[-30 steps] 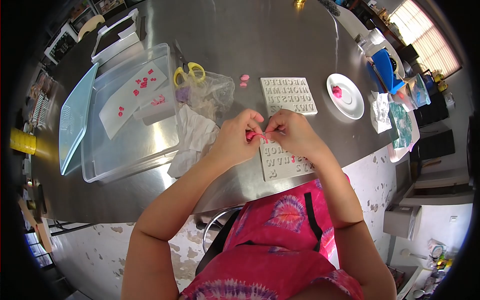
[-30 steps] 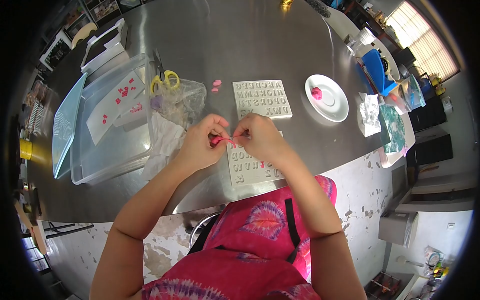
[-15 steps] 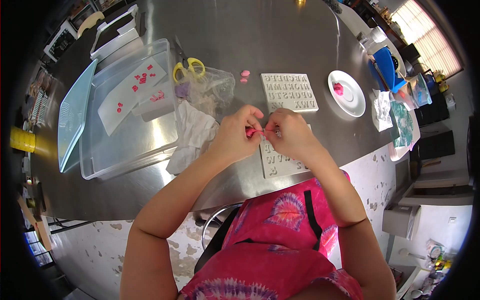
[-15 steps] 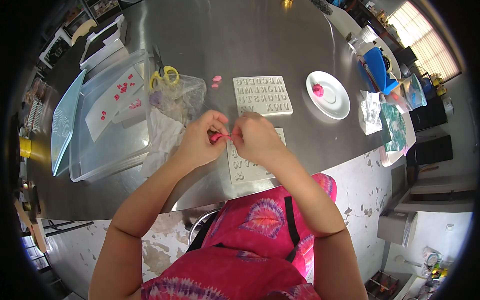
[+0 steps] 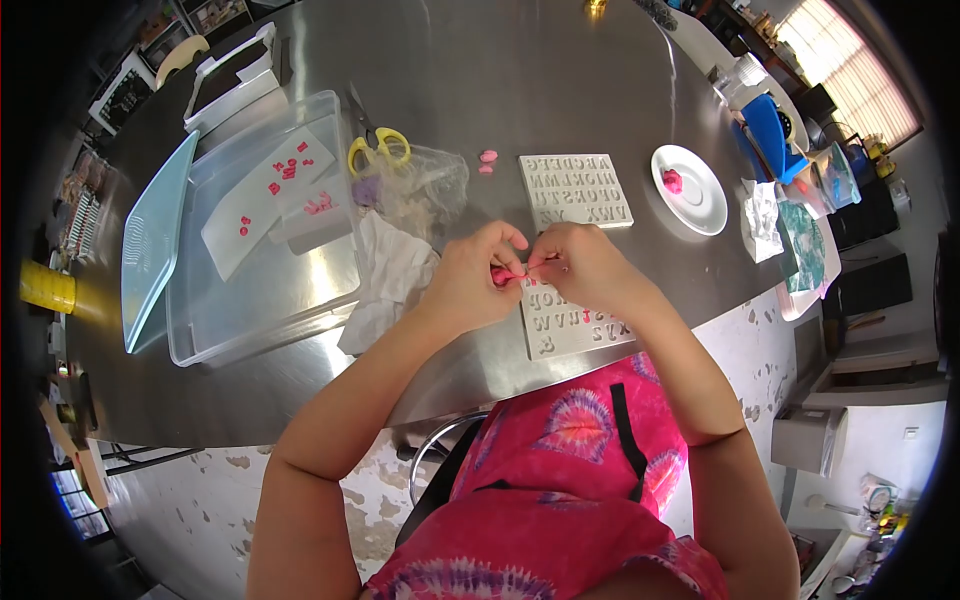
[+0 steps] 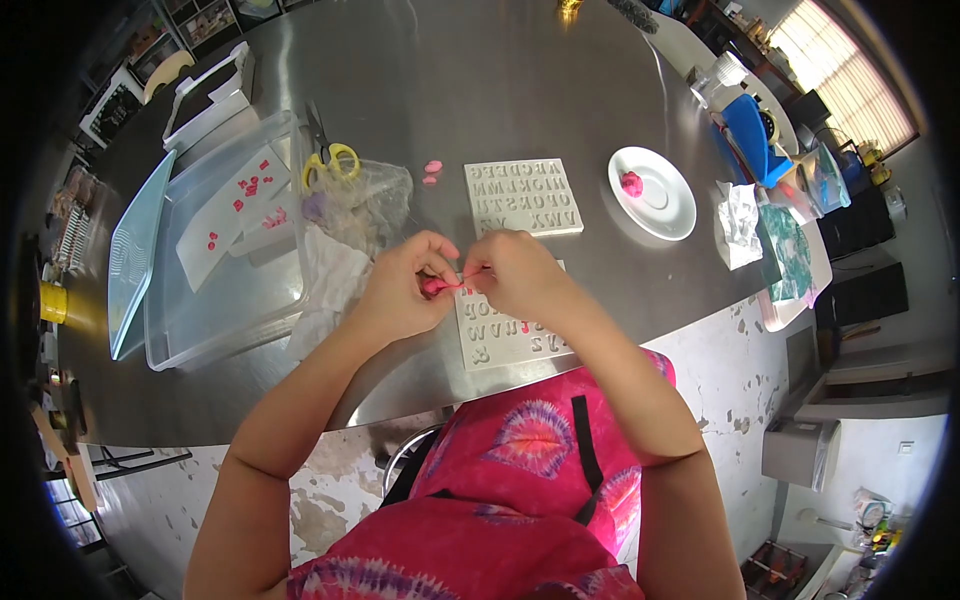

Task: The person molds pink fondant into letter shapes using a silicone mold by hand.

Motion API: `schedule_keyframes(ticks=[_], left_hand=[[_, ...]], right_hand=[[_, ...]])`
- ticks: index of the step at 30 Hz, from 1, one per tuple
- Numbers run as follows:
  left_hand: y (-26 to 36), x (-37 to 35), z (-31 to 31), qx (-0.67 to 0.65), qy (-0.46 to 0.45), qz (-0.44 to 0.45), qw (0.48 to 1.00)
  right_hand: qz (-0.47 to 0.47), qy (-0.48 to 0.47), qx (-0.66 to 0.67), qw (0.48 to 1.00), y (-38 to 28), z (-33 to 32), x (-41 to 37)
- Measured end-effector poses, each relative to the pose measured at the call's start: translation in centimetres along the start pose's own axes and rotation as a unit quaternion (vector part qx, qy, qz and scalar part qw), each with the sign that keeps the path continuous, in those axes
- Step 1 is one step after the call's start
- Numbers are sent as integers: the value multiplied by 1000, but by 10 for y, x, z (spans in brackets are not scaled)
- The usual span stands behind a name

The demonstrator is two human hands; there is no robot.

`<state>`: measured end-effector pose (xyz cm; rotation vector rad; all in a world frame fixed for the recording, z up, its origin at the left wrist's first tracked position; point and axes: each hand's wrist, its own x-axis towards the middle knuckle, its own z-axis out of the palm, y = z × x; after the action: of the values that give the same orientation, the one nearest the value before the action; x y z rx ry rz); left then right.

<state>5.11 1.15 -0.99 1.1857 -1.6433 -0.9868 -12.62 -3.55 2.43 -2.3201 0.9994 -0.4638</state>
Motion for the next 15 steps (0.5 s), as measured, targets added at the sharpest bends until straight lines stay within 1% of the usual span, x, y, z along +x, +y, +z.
schedule_keyframes(ticks=[1,2,4,7,11,13,14,15], left_hand=[[1,0,0,8,-3,6,1000],[1,0,0,7,-2,6,1000],[0,0,0,12,-11,2,1000],[1,0,0,23,-12,0,1000],[1,-1,2,10,-6,-5,1000],[5,-1,2,5,-6,-32,999],[5,-1,2,6,-7,-32,999],[5,-1,2,5,-8,-40,999]], right_hand=[[9,-14,56,998,3,-2,2],[9,-15,56,998,5,-4,3],[92,-59,112,988,4,-9,6],[120,-48,74,989,-3,-8,9],[118,-37,51,991,-4,-5,8],[81,-13,19,996,-2,0,7],[82,-12,20,996,-3,1,6],[69,-4,-8,998,-6,2,5]])
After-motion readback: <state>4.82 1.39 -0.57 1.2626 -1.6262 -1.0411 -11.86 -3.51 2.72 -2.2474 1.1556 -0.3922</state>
